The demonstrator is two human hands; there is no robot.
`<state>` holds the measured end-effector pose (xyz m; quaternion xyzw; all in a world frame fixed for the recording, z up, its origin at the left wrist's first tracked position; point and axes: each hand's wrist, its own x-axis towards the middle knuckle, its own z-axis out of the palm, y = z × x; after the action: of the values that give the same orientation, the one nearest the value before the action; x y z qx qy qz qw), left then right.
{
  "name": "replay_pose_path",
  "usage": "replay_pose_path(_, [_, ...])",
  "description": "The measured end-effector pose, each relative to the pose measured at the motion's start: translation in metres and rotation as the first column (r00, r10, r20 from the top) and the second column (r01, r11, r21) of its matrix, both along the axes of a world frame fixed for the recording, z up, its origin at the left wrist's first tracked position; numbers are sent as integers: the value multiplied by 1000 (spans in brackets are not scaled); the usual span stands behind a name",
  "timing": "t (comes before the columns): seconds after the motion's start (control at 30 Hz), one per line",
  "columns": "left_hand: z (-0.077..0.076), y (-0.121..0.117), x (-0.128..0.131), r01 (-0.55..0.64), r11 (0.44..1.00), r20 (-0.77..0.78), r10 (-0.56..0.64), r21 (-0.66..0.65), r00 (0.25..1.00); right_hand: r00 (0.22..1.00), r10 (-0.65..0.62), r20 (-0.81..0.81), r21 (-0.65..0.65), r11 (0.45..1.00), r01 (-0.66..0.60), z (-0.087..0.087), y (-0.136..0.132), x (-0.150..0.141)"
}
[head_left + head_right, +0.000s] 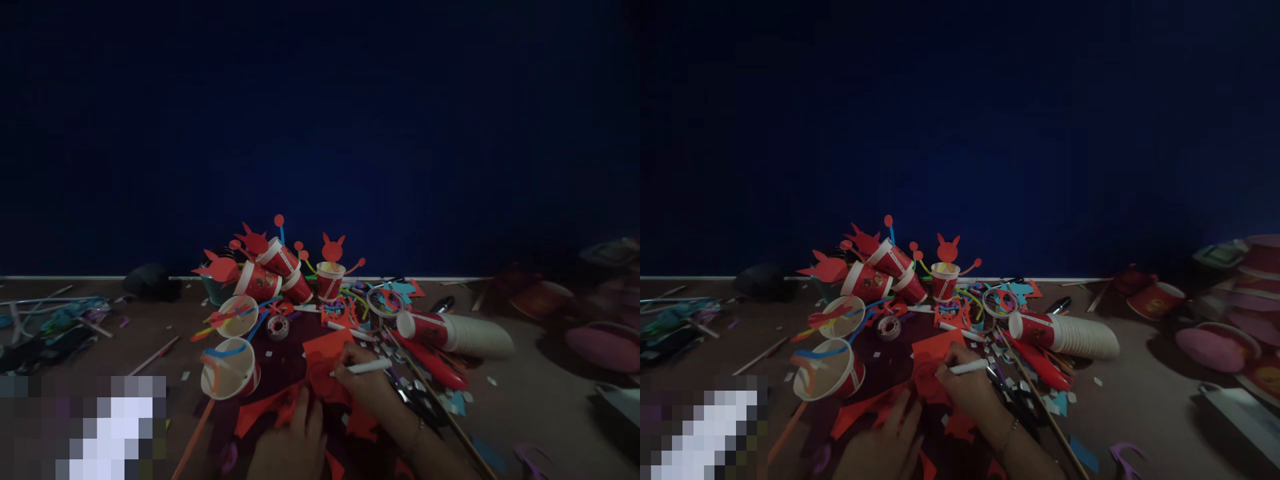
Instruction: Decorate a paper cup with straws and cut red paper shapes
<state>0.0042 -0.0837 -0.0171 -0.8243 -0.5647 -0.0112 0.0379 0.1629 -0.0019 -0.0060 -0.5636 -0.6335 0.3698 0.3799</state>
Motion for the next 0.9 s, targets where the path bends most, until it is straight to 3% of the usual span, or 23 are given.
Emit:
replay_pose_path(0.13, [2, 0, 0, 12, 999, -16, -11, 35, 1000, 1000, -13, -1, -12, 1000, 13, 0, 0, 0])
replay_pose_path(0.33, [8, 0, 2, -4, 999, -25, 3, -46, 1000, 1000, -5, -3, -15, 1000, 5, -3, 1, 1])
replay_pose_path(0.9, [16, -1, 4, -10, 999, -34, 9, -32, 999, 1000, 0, 8, -10, 1000, 0, 0, 0, 0])
